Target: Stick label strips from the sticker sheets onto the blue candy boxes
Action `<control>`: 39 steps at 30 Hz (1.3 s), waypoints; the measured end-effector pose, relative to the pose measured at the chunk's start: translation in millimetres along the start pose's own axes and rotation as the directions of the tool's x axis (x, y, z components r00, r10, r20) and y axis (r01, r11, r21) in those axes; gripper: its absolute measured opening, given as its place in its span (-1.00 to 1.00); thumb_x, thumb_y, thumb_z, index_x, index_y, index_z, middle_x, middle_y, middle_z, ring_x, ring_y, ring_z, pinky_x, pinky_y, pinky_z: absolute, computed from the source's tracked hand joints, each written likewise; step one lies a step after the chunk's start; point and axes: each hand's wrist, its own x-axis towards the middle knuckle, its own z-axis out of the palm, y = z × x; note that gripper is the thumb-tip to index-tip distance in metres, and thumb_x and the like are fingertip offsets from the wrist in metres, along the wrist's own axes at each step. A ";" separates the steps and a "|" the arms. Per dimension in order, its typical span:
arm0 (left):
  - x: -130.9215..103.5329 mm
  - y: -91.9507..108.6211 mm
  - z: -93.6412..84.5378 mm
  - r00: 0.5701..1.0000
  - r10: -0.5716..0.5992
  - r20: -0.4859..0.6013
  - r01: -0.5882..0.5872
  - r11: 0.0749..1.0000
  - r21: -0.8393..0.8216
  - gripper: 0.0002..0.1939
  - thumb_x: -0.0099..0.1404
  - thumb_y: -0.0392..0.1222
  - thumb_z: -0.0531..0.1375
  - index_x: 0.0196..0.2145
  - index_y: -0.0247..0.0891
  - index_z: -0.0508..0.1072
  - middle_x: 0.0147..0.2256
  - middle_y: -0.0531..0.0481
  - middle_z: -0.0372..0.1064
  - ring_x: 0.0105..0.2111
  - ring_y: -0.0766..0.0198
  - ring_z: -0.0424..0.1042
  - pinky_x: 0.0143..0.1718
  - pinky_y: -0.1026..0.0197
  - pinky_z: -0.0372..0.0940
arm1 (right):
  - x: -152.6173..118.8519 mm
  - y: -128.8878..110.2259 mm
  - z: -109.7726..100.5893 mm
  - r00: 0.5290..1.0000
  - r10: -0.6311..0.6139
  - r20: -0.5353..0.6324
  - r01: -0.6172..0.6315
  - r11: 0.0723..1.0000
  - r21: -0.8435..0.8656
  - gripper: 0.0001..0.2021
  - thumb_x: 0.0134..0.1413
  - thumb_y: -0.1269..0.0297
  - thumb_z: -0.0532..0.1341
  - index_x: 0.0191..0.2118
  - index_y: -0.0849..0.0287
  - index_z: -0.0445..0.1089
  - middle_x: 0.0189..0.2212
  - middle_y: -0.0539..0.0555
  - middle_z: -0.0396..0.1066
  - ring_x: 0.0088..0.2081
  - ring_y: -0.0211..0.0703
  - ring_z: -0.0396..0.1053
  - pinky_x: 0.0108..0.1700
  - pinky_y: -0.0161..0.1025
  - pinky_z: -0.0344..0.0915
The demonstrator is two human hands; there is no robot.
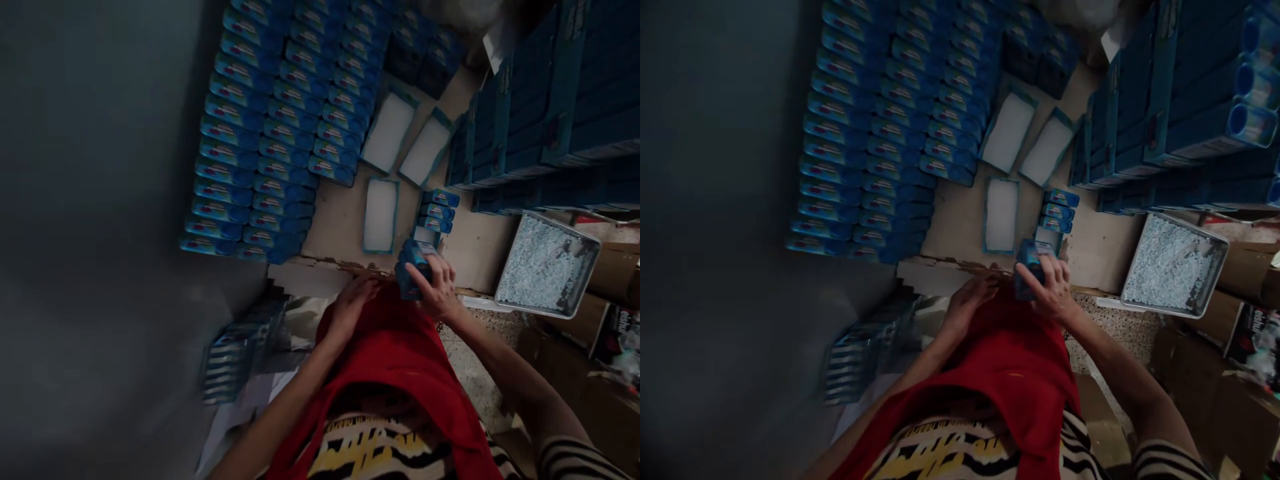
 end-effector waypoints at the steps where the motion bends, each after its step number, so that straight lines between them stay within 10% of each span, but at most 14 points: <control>1: 5.7 8.4 16.3 0.998 -0.002 0.064 0.006 0.998 -0.069 -0.29 0.41 0.33 0.26 0.29 -0.20 0.46 0.22 -0.28 0.52 0.11 -0.02 0.60 0.19 -0.11 0.49 | -11.6 13.6 6.9 0.999 0.043 0.011 -0.043 0.999 -0.017 -0.41 0.27 0.07 0.25 0.40 -0.28 0.41 0.32 0.25 0.36 0.37 0.40 0.30 0.32 0.30 0.29; 7: 39.6 20.8 94.2 0.943 0.163 0.290 -0.152 0.987 -0.059 -0.29 0.36 0.24 0.37 0.32 -0.15 0.43 0.36 -0.25 0.37 0.36 -0.08 0.38 0.41 -0.14 0.28 | -17.6 59.8 55.3 1.000 0.019 -0.021 -0.020 0.999 -0.045 -0.42 0.39 0.05 0.23 0.48 -0.24 0.31 0.38 0.26 0.33 0.41 0.39 0.25 0.36 0.31 0.24; 13: 56.3 -2.7 102.8 0.935 0.312 0.170 -0.341 0.921 0.189 -0.33 0.36 0.11 0.40 0.31 -0.19 0.41 0.32 -0.31 0.35 0.29 -0.08 0.41 0.30 -0.15 0.38 | 9.7 65.9 52.8 0.998 -0.024 0.058 0.026 0.999 -0.036 -0.34 0.35 0.09 0.29 0.50 -0.07 0.27 0.41 0.34 0.28 0.43 0.36 0.23 0.42 0.27 0.17; 20: 78.5 24.0 123.6 0.860 0.505 0.072 -0.482 0.758 0.440 -0.55 0.45 -0.01 0.33 0.20 -0.20 0.46 0.12 -0.25 0.49 0.17 -0.03 0.48 0.24 -0.11 0.40 | 33.7 88.8 38.0 0.971 -0.008 0.238 0.009 1.000 -0.002 -0.10 0.28 -0.11 0.31 0.59 0.12 0.06 0.61 0.40 -0.16 0.60 0.53 -0.18 0.50 0.57 -0.18; 24: 70.0 40.2 96.5 0.876 0.481 0.036 -0.457 0.804 0.381 -0.63 0.49 -0.01 0.28 0.16 -0.19 0.49 0.10 -0.21 0.52 0.10 0.05 0.54 0.17 -0.02 0.45 | 53.9 82.0 9.1 0.963 -0.087 0.254 0.085 0.996 0.019 0.02 0.22 -0.27 0.32 0.56 0.28 0.07 0.59 0.53 -0.21 0.59 0.60 -0.21 0.49 0.60 -0.18; 28: 62.9 46.6 47.5 0.901 0.398 -0.175 -0.336 0.893 0.299 -0.68 0.47 0.00 0.27 0.07 -0.21 0.52 0.05 -0.20 0.56 0.05 0.07 0.59 0.17 -0.01 0.46 | 149.0 39.0 -16.8 0.988 -0.107 0.113 0.098 0.992 0.084 0.01 0.28 -0.36 0.22 0.59 0.22 0.01 0.63 0.41 -0.40 0.62 0.48 -0.32 0.53 0.43 -0.03; 34: 59.0 54.4 6.4 0.877 0.364 -0.313 -0.300 0.925 0.234 -0.62 0.43 0.05 0.28 0.09 -0.19 0.50 0.07 -0.21 0.57 0.08 0.07 0.58 0.18 -0.01 0.47 | 313.4 -38.5 44.7 0.996 -0.075 0.039 0.073 0.995 0.061 0.06 0.33 -0.39 0.13 0.60 0.38 -0.07 0.59 0.54 -0.19 0.61 0.54 -0.29 0.53 0.56 -0.30; 39: 29.3 38.3 -11.0 0.877 0.352 -0.327 -0.247 0.914 0.321 -0.59 0.43 0.11 0.26 0.09 -0.18 0.51 0.08 -0.21 0.57 0.11 0.03 0.57 0.19 -0.05 0.46 | 306.5 -59.0 77.3 0.997 -0.063 0.038 0.062 0.998 0.019 -0.12 0.42 -0.07 0.22 0.60 0.37 -0.06 0.57 0.50 -0.09 0.61 0.43 -0.20 0.55 0.51 -0.20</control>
